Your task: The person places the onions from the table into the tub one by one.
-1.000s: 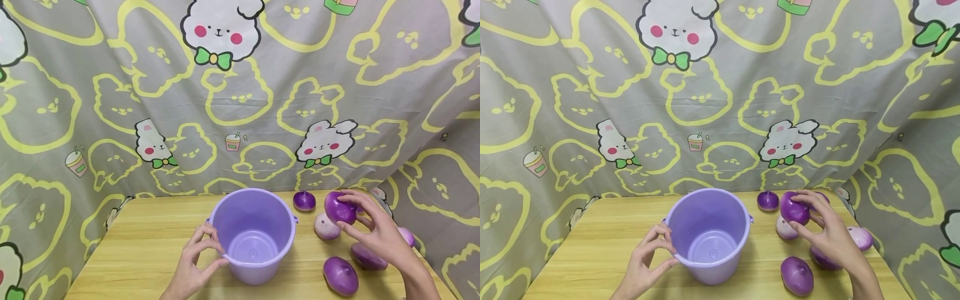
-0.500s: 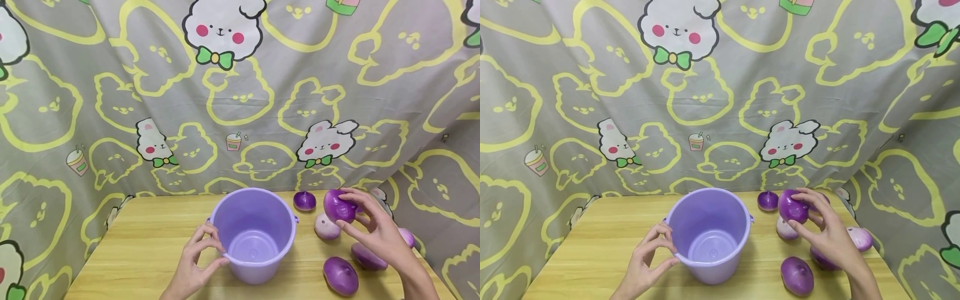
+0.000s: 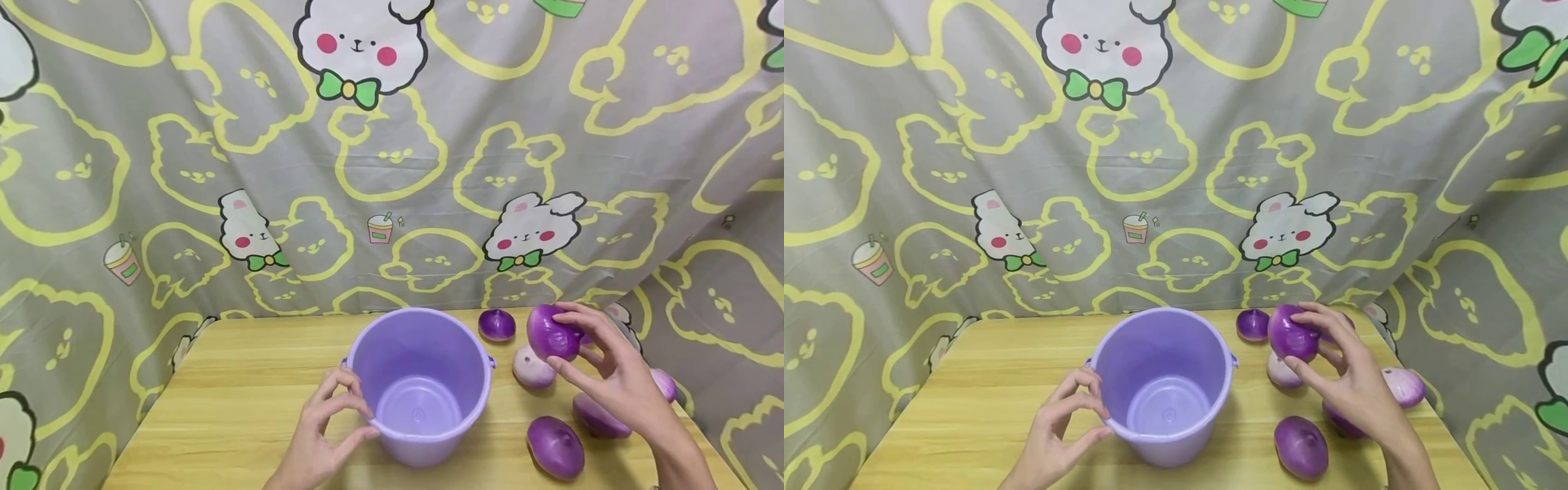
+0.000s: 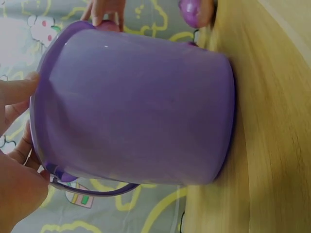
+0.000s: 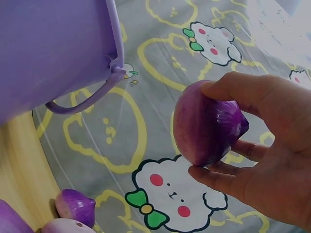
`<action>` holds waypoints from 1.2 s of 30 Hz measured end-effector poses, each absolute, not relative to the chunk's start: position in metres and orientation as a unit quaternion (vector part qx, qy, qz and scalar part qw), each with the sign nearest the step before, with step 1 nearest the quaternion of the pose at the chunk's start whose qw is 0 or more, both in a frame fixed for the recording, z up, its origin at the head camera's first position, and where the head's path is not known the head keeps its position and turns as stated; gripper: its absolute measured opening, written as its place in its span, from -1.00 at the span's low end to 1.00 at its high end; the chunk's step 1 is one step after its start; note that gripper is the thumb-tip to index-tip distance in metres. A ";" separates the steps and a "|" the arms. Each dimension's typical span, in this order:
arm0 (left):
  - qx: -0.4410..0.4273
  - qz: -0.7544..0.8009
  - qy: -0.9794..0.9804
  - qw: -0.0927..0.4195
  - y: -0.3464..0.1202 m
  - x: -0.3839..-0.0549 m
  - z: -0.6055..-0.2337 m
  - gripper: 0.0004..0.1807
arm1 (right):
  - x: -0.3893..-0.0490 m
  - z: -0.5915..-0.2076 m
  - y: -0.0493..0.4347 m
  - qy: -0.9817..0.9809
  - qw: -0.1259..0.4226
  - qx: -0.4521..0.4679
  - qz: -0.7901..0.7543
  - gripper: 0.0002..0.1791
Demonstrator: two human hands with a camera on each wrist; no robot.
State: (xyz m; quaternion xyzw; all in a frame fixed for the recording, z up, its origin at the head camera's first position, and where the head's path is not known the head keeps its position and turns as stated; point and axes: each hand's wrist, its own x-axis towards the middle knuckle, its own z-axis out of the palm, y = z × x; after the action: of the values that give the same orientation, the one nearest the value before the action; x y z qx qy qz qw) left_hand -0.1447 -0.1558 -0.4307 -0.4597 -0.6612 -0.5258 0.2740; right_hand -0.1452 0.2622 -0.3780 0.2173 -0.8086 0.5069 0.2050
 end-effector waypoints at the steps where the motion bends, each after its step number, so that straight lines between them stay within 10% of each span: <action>1: -0.462 -0.523 -0.661 0.276 -0.155 -0.144 -0.430 -0.73 | -0.145 -0.377 0.262 -0.808 0.203 0.216 0.510 -0.27; 36: -0.463 -0.513 -0.667 0.279 -0.146 -0.134 -0.428 -0.73 | -0.136 -0.367 0.242 -0.687 0.226 0.307 0.618 -0.24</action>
State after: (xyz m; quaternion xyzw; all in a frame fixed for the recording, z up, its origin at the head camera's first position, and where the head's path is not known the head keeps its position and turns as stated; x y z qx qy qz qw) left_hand -0.1341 -0.1457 -0.4280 -0.4625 -0.6673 -0.5130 0.2786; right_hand -0.1365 0.2423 -0.3666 0.3066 -0.6875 0.6181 0.2265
